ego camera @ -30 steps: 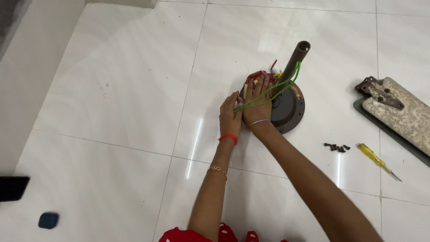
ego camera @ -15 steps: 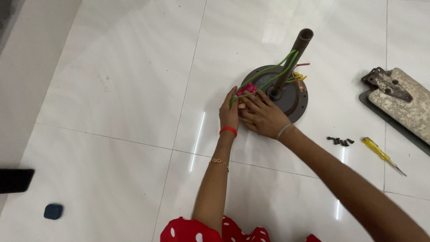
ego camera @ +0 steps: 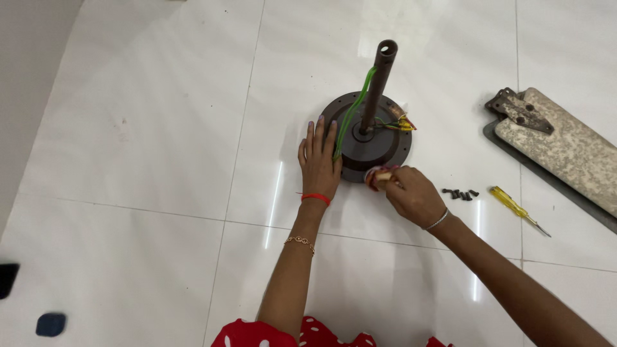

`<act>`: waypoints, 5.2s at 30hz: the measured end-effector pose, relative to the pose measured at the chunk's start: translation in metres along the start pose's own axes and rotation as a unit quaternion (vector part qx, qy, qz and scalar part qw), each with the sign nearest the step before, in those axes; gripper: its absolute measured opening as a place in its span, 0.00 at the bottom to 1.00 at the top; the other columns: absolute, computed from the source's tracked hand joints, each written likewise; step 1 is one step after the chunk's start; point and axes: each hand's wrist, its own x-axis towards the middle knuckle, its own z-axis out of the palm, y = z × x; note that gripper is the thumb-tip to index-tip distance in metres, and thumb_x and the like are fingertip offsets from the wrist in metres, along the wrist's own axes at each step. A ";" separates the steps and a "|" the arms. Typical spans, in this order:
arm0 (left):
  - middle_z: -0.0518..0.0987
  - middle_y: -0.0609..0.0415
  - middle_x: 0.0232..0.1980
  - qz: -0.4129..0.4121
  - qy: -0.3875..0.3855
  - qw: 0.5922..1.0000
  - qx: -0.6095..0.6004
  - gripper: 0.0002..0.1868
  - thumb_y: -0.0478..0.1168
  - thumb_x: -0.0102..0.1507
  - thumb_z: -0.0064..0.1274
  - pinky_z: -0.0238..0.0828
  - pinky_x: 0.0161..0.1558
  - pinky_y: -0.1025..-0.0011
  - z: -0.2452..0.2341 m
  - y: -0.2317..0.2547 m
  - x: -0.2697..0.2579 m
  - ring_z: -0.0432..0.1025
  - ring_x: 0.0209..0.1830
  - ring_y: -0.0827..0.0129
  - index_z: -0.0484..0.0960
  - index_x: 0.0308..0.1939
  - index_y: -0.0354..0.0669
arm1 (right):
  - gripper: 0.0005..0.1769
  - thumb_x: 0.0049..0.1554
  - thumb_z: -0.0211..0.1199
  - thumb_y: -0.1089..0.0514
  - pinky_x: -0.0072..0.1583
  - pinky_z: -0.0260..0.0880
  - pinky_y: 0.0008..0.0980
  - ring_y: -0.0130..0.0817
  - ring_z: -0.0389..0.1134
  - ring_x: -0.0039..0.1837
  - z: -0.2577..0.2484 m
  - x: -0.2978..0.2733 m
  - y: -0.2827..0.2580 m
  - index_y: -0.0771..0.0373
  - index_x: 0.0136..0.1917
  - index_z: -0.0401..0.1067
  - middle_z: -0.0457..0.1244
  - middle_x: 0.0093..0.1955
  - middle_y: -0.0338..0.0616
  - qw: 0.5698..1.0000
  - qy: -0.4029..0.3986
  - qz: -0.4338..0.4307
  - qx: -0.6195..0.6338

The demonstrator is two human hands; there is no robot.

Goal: The person uses a screwdriver to remove screws from a ceiling fan motor housing, then wipes the motor with a cloth. The person handles the motor, screws, and fan blades during the process.

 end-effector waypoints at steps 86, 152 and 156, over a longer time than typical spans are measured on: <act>0.24 0.28 0.82 -0.100 -0.120 0.978 -0.135 0.68 0.49 0.53 0.65 0.29 0.79 0.51 0.061 0.092 0.016 0.19 0.84 0.40 0.28 0.81 0.41 | 0.15 0.68 0.50 0.46 0.54 0.74 0.31 0.28 0.68 0.51 0.078 0.045 0.062 0.58 0.58 0.68 0.66 0.49 0.35 0.393 0.237 0.547 0.700; 0.39 0.61 0.86 -0.023 -0.119 0.989 -0.081 0.47 0.43 0.64 0.52 0.27 0.80 0.52 0.059 0.066 0.060 0.27 0.86 0.63 0.41 0.82 0.56 | 0.15 0.64 0.58 0.50 0.32 0.58 0.21 0.19 0.56 0.31 -0.022 0.137 0.145 0.57 0.60 0.75 0.61 0.35 0.31 0.557 0.085 0.406 0.719; 0.38 0.58 0.86 -0.009 -0.111 0.992 -0.066 0.47 0.44 0.65 0.52 0.27 0.80 0.51 0.057 0.067 0.059 0.27 0.86 0.60 0.40 0.82 0.53 | 0.18 0.68 0.54 0.53 0.47 0.71 0.21 0.21 0.66 0.47 0.004 0.127 0.137 0.61 0.68 0.66 0.64 0.50 0.35 0.679 0.256 0.409 0.553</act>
